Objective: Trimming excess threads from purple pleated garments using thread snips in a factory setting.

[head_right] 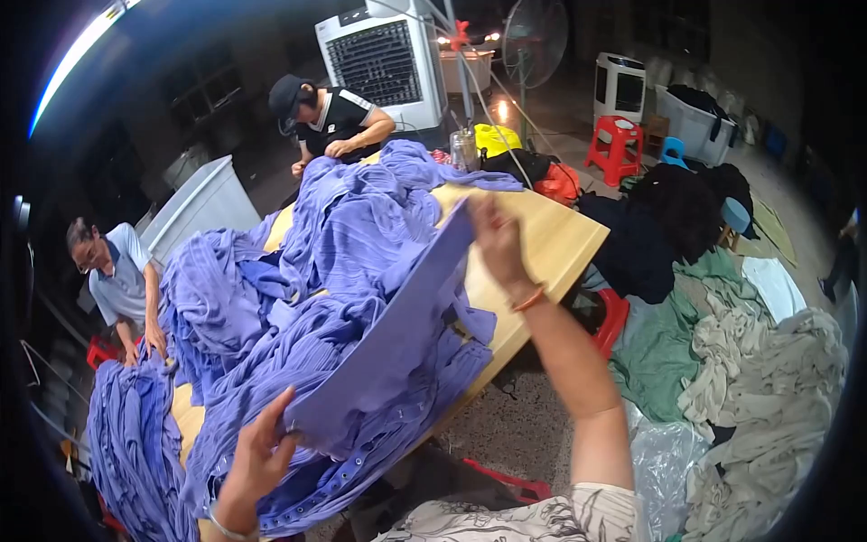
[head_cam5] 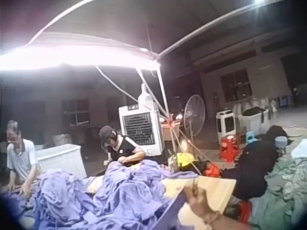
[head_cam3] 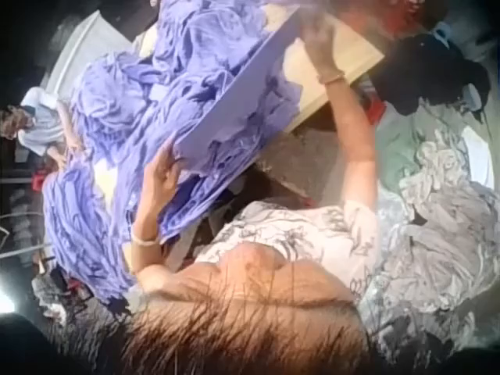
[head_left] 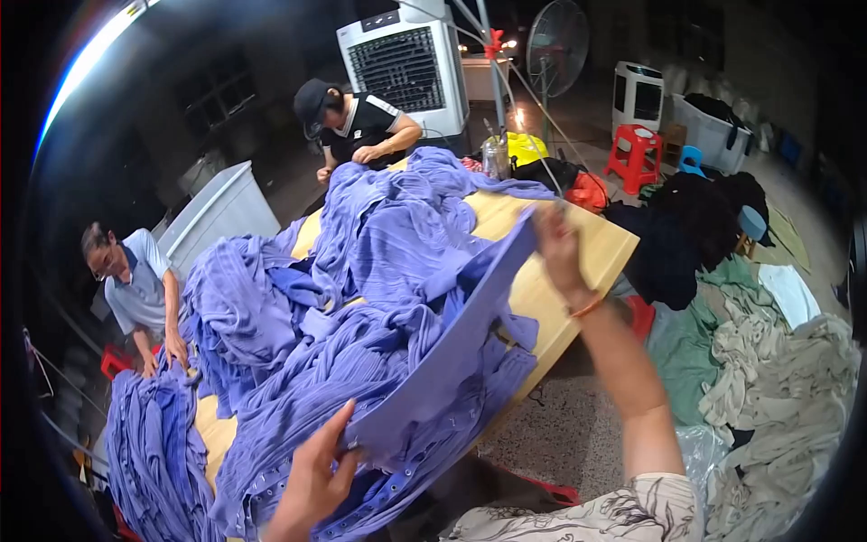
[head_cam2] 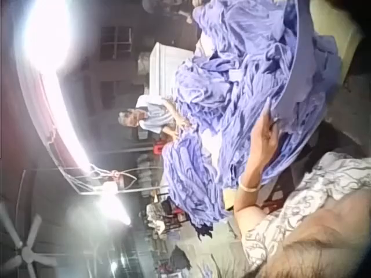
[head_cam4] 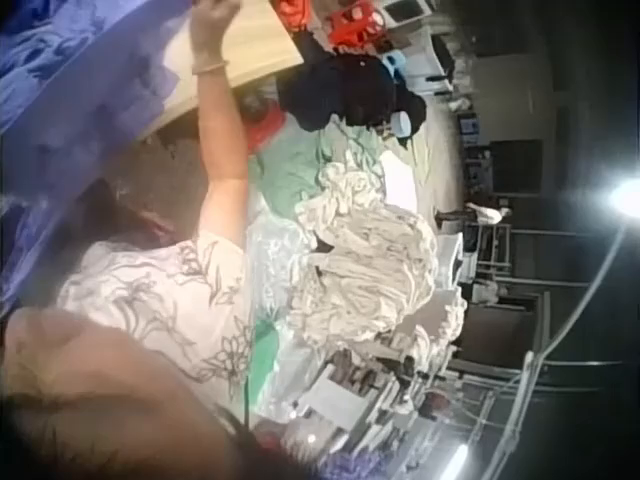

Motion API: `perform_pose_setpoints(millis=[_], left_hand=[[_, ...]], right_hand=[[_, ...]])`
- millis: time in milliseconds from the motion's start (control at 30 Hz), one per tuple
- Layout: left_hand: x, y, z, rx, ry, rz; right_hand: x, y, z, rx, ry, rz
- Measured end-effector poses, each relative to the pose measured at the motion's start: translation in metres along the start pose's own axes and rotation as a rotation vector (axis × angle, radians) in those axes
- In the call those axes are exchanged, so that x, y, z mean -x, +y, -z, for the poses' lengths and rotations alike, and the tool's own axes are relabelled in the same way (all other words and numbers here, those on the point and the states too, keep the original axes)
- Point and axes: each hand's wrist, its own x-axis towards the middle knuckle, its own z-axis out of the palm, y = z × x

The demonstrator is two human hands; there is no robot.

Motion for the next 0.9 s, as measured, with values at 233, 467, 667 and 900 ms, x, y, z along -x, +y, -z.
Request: perform_pose_setpoints(millis=[233, 467, 667, 900], left_hand=[[-0.156, 0.087, 0.05, 0.207, 0.076, -0.133], [-0.254, 0.129, 0.156, 0.348, 0.443, -0.579], [-0.231, 0.101, 0.199, 0.304, 0.525, -0.448], [-0.19, 0.041, 0.218, 0.441, 0.556, -0.103]], right_hand=[[-0.103, -0.135, 0.041, 0.628, 0.196, 0.339], [-0.129, -0.199, 0.03, 0.224, 0.338, 0.195], [-0.113, -0.204, -0.022, 0.262, 0.036, 0.201], [-0.1, -0.183, -0.08, 0.583, -0.041, 0.391]])
